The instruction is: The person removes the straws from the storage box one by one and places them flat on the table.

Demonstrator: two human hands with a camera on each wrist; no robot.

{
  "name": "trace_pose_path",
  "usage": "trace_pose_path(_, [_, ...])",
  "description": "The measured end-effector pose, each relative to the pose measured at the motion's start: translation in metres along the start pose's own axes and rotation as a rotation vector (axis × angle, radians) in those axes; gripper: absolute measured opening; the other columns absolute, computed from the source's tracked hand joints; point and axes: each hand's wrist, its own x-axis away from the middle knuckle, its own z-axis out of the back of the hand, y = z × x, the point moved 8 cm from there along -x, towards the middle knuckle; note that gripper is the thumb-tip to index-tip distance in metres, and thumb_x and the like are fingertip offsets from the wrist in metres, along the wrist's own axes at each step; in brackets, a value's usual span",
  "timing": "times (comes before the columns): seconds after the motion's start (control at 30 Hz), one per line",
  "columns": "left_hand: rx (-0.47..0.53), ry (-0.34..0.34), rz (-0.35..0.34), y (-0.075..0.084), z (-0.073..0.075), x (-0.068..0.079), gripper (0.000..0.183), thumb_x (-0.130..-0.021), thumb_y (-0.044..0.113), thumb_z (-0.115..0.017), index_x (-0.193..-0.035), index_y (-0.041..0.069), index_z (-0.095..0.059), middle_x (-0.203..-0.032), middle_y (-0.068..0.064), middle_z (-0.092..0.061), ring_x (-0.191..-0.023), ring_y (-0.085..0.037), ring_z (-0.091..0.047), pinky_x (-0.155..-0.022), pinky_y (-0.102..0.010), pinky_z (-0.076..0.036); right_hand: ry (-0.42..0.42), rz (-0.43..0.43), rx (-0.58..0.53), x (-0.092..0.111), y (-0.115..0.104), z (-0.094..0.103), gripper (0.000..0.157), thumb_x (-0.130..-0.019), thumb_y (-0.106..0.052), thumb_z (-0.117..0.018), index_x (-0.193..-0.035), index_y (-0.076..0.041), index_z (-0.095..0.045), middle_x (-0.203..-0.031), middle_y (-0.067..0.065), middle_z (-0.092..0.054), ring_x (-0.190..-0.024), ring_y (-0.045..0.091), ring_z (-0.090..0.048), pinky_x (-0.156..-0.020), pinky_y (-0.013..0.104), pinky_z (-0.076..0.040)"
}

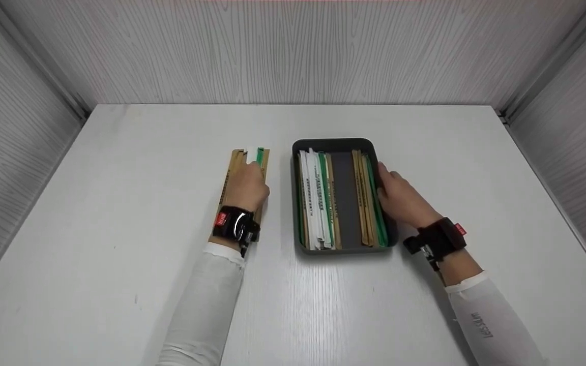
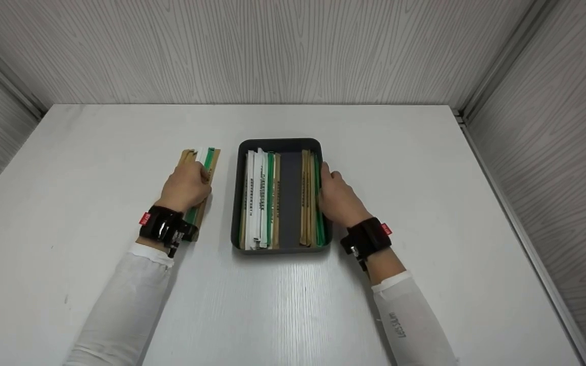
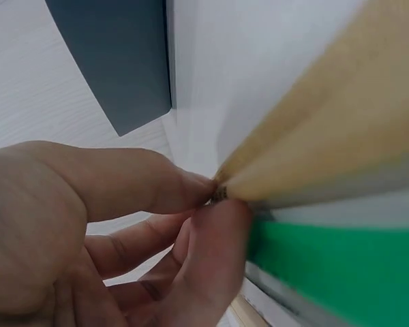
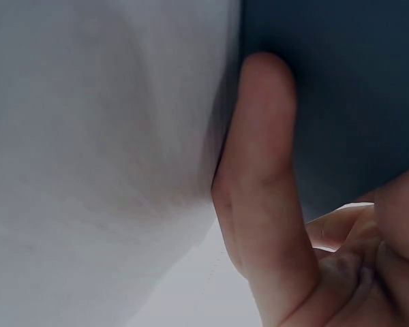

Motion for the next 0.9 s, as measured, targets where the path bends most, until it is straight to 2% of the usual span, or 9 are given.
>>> trace_pose_path(0.13, [-0.008,0.02,-0.02,0.007,0.01,0.004,0.012,-0.093,-0.005,-0.057,-0.1,-0.006,-0.066,-0.093,-0.018,-0.065,-0.079,-0.029,-0.062,-0.061,-0.04,-0.053,-0.014,0.001,0.012,-0.001,0.0,-0.001,0.062,-0.109,-0.006,-0.035,-0.162,0.009,-0.007,-0.143,0.039,-0.044,-0.116,0.042,-0.057,-0.097,0.054,-0.051])
trace_pose_path(0.27, [0.007,0.06,-0.084,0.026,0.024,0.012,0.024,-0.092,-0.001,-0.059,-0.113,-0.006,-0.069,-0.111,-0.022,-0.065,-0.099,-0.035,-0.061,-0.076,-0.044,-0.054,-0.019,0.001,0.019,-0.001,0.0,-0.001,0.061,-0.108,-0.006,-0.035,-0.161,0.01,-0.008,-0.143,0.04,-0.044,-0.117,0.043,-0.057,-0.097,0.055,-0.051])
trace_pose_path(0.37, [0.034,0.062,-0.121,0.048,0.032,0.017,0.027,-0.094,0.004,-0.061,-0.119,-0.003,-0.068,-0.114,-0.02,-0.062,-0.095,-0.033,-0.06,-0.075,-0.043,-0.053,-0.018,-0.001,0.017,-0.001,0.0,-0.001,0.061,-0.108,-0.006,-0.035,-0.161,0.009,-0.008,-0.143,0.04,-0.044,-0.118,0.043,-0.056,-0.099,0.056,-0.05])
trace_pose_path(0.53, [0.036,0.033,-0.199,0.093,0.036,0.018,0.023,-0.094,0.003,-0.061,-0.116,-0.002,-0.066,-0.109,-0.016,-0.058,-0.082,-0.028,-0.058,-0.067,-0.041,-0.052,-0.019,-0.016,0.016,-0.001,0.002,0.0,0.062,-0.109,-0.007,-0.036,-0.162,0.008,-0.008,-0.144,0.039,-0.044,-0.117,0.042,-0.057,-0.098,0.055,-0.051])
trace_pose_path(0.63, [-0.01,0.006,-0.269,0.121,0.031,0.015,0.018,-0.092,-0.001,-0.058,-0.108,-0.002,-0.066,-0.105,-0.015,-0.058,-0.078,-0.025,-0.057,-0.063,-0.041,-0.052,-0.025,-0.027,0.014,0.0,0.004,0.0,0.062,-0.109,-0.008,-0.035,-0.162,0.007,-0.007,-0.144,0.037,-0.044,-0.116,0.04,-0.056,-0.098,0.054,-0.051])
trace_pose_path(0.73, [-0.056,-0.04,-0.33,0.148,0.018,0.012,0.009,-0.093,-0.002,-0.056,-0.095,0.002,-0.064,-0.096,-0.01,-0.056,-0.073,-0.021,-0.053,-0.059,-0.038,-0.05,-0.021,-0.025,0.013,0.0,0.003,0.0,0.062,-0.109,-0.007,-0.036,-0.163,0.007,-0.007,-0.142,0.037,-0.045,-0.115,0.04,-0.057,-0.096,0.054,-0.052])
trace_pose_path(0.8, [-0.086,-0.08,-0.355,0.162,0.005,0.009,0.014,-0.094,-0.001,-0.056,-0.082,0.007,-0.059,-0.085,-0.006,-0.054,-0.067,-0.018,-0.052,-0.056,-0.035,-0.049,-0.013,-0.01,0.011,0.0,0.002,0.001,0.062,-0.109,-0.007,-0.036,-0.162,0.007,-0.008,-0.139,0.038,-0.047,-0.112,0.041,-0.058,-0.094,0.054,-0.053])
trace_pose_path(0.9, [-0.169,-0.143,-0.371,0.177,-0.018,0.004,0.026,-0.096,0.004,-0.058,-0.072,0.013,-0.052,-0.073,-0.002,-0.053,-0.061,-0.015,-0.051,-0.054,-0.032,-0.048,-0.003,0.018,0.01,0.0,-0.002,0.001,0.062,-0.108,-0.005,-0.038,-0.162,0.008,-0.009,-0.135,0.038,-0.049,-0.109,0.042,-0.059,-0.092,0.054,-0.054])
